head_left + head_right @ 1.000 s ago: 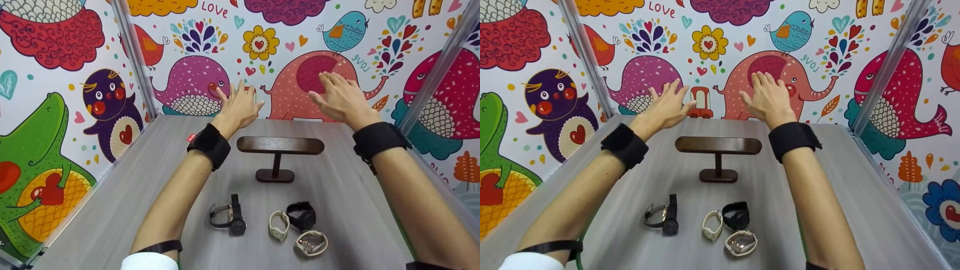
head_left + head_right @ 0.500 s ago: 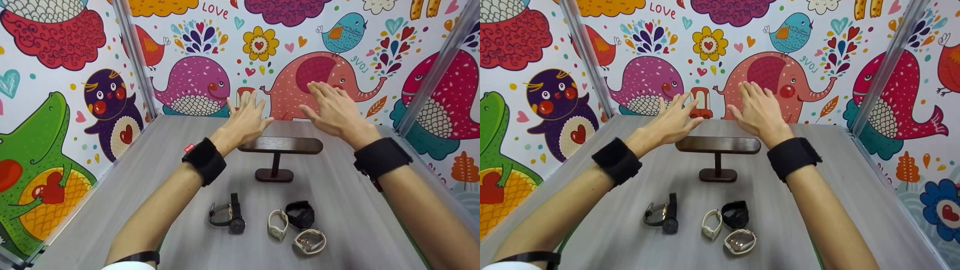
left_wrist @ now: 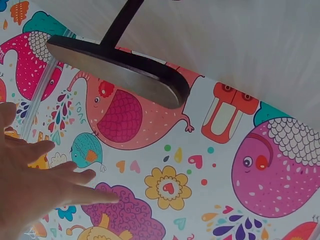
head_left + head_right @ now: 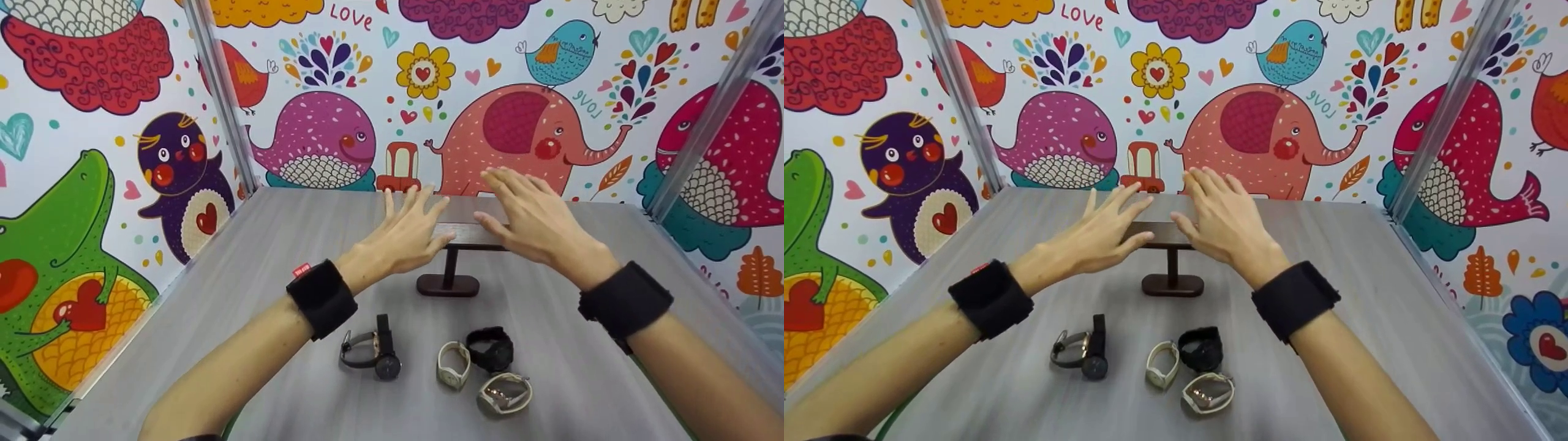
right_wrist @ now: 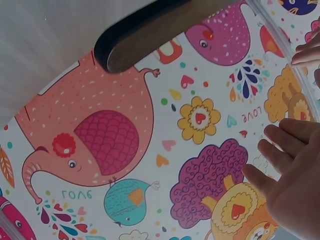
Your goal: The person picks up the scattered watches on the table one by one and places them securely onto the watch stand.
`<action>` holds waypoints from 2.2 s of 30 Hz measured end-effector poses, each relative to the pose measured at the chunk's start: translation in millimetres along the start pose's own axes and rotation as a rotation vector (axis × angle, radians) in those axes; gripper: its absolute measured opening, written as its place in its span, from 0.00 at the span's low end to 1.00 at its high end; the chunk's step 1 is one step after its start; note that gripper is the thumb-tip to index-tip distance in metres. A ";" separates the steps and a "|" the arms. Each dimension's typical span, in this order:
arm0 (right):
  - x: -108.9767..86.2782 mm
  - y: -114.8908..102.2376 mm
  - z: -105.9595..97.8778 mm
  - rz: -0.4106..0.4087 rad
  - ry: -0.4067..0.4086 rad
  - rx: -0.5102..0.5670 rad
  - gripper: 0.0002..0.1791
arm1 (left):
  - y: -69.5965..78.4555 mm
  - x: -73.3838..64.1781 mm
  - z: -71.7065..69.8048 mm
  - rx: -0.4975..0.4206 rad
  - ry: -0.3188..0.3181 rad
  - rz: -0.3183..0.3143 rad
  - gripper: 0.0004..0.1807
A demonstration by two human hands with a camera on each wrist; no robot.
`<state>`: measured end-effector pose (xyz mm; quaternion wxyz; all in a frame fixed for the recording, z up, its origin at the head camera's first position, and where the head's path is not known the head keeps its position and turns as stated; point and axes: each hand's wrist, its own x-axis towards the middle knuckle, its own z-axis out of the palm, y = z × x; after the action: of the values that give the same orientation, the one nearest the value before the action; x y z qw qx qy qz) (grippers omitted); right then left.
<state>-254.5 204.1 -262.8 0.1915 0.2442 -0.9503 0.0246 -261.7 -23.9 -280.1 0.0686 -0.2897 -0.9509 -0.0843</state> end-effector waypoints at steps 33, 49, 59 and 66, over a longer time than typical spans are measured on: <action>-79.9 -59.2 52.4 -0.276 0.132 -0.052 0.33 | 19.8 -80.2 64.5 0.065 0.053 0.200 0.30; -112.7 -69.6 94.9 -0.411 0.181 -0.003 0.16 | 28.9 -104.2 108.5 0.131 -0.054 0.263 0.27; -125.7 -73.0 113.0 -0.455 0.103 -0.042 0.15 | 32.2 -109.2 128.0 0.168 -0.080 0.283 0.22; -128.4 -74.6 124.5 -0.462 0.107 -0.048 0.13 | 37.8 -107.8 136.8 0.157 -0.091 0.273 0.21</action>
<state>-159.3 179.3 -429.8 0.2478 0.4488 -0.8581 -0.0297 -163.0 -23.7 -428.4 0.0585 -0.4133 -0.9086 0.0136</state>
